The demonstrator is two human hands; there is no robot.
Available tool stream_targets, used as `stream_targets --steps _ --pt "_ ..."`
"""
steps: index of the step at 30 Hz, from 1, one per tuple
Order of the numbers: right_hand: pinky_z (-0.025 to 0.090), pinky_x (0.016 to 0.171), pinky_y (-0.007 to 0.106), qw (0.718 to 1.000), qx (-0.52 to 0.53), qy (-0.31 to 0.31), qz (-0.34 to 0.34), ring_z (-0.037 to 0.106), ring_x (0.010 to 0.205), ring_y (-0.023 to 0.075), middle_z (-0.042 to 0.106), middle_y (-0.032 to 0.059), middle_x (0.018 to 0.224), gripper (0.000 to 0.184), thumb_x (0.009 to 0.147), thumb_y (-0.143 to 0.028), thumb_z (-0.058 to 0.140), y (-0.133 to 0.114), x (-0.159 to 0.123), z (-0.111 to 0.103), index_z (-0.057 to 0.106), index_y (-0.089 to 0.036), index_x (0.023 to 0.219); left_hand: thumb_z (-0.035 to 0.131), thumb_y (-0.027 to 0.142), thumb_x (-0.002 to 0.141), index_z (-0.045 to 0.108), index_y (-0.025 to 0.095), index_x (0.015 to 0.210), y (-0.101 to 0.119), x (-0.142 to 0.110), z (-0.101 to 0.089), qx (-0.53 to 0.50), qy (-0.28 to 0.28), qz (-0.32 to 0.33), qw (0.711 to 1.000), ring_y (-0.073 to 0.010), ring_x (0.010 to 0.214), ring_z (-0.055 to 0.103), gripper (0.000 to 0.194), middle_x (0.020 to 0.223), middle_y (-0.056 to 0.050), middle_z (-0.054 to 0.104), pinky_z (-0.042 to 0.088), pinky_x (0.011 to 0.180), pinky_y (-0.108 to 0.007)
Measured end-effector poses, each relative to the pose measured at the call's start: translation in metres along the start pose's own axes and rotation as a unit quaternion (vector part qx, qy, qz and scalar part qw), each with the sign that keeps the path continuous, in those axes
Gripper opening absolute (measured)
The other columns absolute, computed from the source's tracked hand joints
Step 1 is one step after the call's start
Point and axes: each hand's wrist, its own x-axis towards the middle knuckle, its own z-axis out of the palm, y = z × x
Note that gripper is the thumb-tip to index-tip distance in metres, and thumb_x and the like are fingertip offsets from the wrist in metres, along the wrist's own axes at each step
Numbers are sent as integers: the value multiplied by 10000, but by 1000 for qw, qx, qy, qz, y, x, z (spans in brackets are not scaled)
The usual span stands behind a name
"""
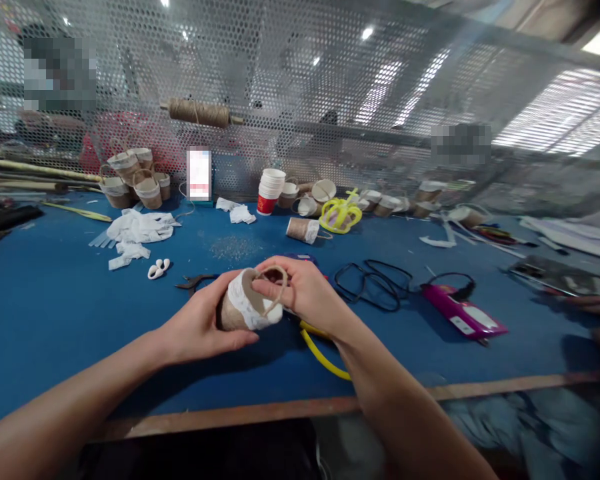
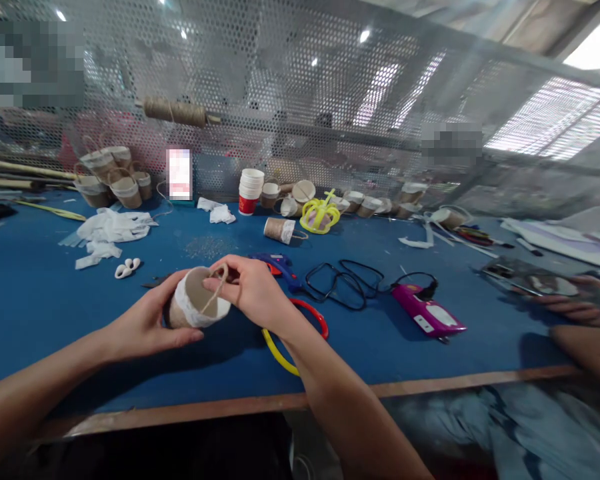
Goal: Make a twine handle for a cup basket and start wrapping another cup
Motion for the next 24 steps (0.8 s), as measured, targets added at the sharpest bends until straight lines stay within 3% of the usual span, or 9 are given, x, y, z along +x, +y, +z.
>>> stream_targets --steps 3,6,10,14,18,24 --pt "459 675 274 997 37 68 -21 561 733 137 609 32 822 203 755 -307 603 0 1 -2 569 -162 893 668 286 687 348 189 1224 -3 3 1 -22 69 -22 997 -249 1073 503 633 1186 -103 513 408 913 -377" --pt "454 705 290 988 -1 133 -75 548 753 137 591 38 824 140 822 -300 522 -3 -3 -3 580 -174 842 679 283 673 333 164 1207 -6 6 1 -44 120 -47 991 -246 1068 503 648 1164 -113 520 404 914 -384" --pt "446 762 316 982 -68 92 -148 521 829 157 529 40 865 117 775 -292 600 -8 -7 1 615 -199 845 674 315 677 361 156 1171 -7 8 2 -87 113 -79 987 -241 1000 535 606 1094 -104 550 437 856 -384" --pt "393 887 363 982 -79 57 -161 503 959 179 516 46 925 54 754 -236 629 -8 -7 8 599 -202 781 668 329 685 382 154 1159 -6 7 4 -87 87 -84 989 -224 963 536 580 1073 -97 551 443 833 -369" --pt "412 848 357 985 -66 41 -156 510 889 165 515 29 848 139 779 -202 588 -8 -7 12 524 -195 655 678 338 670 388 155 1156 -5 6 5 -67 93 -80 990 -228 949 537 595 1056 -93 555 443 825 -375" --pt "419 815 350 985 -66 41 -154 500 858 166 507 29 832 123 791 -182 553 -10 -9 18 515 -192 674 668 365 678 419 145 1108 -3 6 6 -45 95 -82 991 -225 928 554 543 1035 -96 575 452 794 -352"
